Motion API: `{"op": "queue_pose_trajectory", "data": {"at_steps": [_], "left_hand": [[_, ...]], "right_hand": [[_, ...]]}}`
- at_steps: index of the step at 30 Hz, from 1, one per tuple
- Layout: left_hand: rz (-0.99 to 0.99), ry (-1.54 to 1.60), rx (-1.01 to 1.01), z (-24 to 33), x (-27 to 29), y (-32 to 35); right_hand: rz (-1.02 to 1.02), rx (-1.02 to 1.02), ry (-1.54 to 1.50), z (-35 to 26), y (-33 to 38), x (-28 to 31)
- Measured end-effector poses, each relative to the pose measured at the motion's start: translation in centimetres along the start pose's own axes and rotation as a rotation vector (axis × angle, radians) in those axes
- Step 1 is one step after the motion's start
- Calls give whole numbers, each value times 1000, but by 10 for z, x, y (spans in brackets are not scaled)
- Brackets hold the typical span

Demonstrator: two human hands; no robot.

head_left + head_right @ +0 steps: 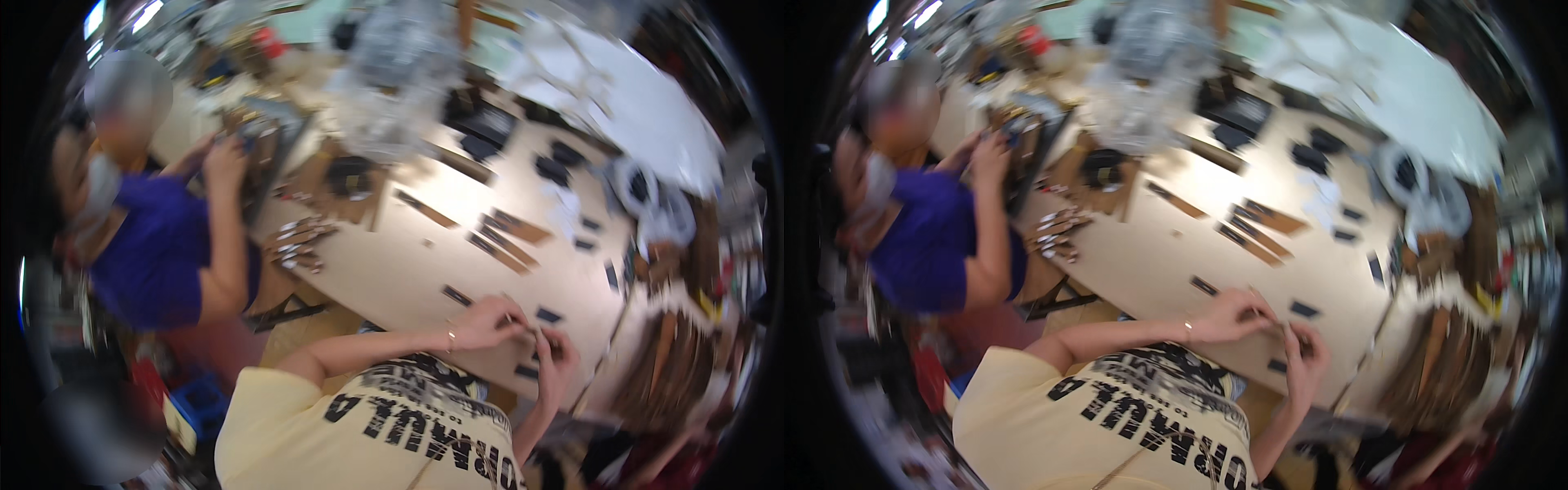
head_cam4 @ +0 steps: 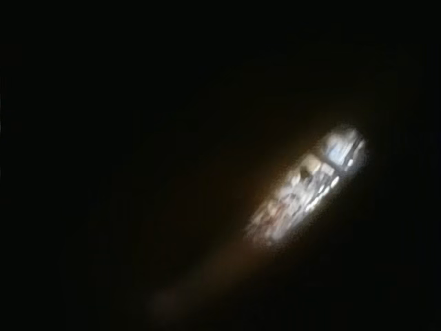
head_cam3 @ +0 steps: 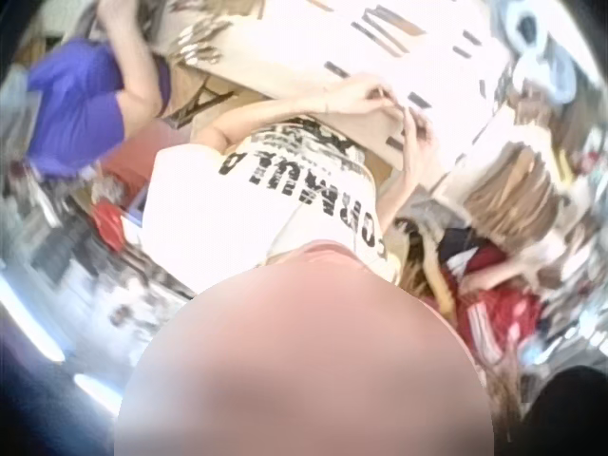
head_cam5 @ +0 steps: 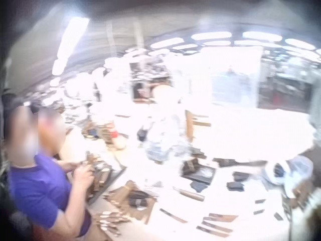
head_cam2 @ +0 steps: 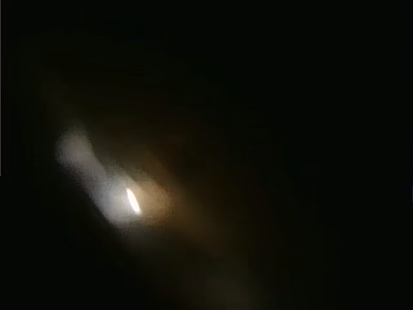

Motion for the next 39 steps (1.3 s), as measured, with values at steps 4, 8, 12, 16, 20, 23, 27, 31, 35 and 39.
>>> {"op": "queue_pose_trajectory", "data": {"at_steps": [4, 8, 12, 16, 20, 23, 27, 31, 35, 39], "left_hand": [[40, 32, 95, -9, -9, -6], [24, 63, 165, -16, -20, -24], [44, -55, 115, -9, -17, -40], [53, -54, 196, -22, -20, -44], [81, 23, 240, -32, -23, -44], [70, 13, 251, -34, -23, -45], [64, 33, 290, -37, -23, -44], [73, -31, 248, -34, -22, -46], [70, -37, 260, -34, -23, -47], [60, -38, 288, -36, -23, -47]], "right_hand": [[110, 28, -84, 7, -9, 10], [213, 53, 104, 5, -13, 22], [254, 67, 148, -2, -23, 23], [271, 24, 192, 6, -29, 25], [271, -5, 146, 14, -29, 27], [290, 18, 158, 12, -30, 29], [296, 36, 127, 14, -31, 30], [291, 69, 117, 15, -31, 31], [294, 70, 150, 14, -32, 30], [289, 60, 168, 11, -33, 29]]}}
Point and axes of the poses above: each hand's wrist, its own y-axis away from the middle knuckle, its own x-axis out of the back of the hand, z = x × y, the point moved 9 cm from there along -y, towards the middle knuckle, and after that the axes turned 4 degrees about -x, right-handed, at the moved point
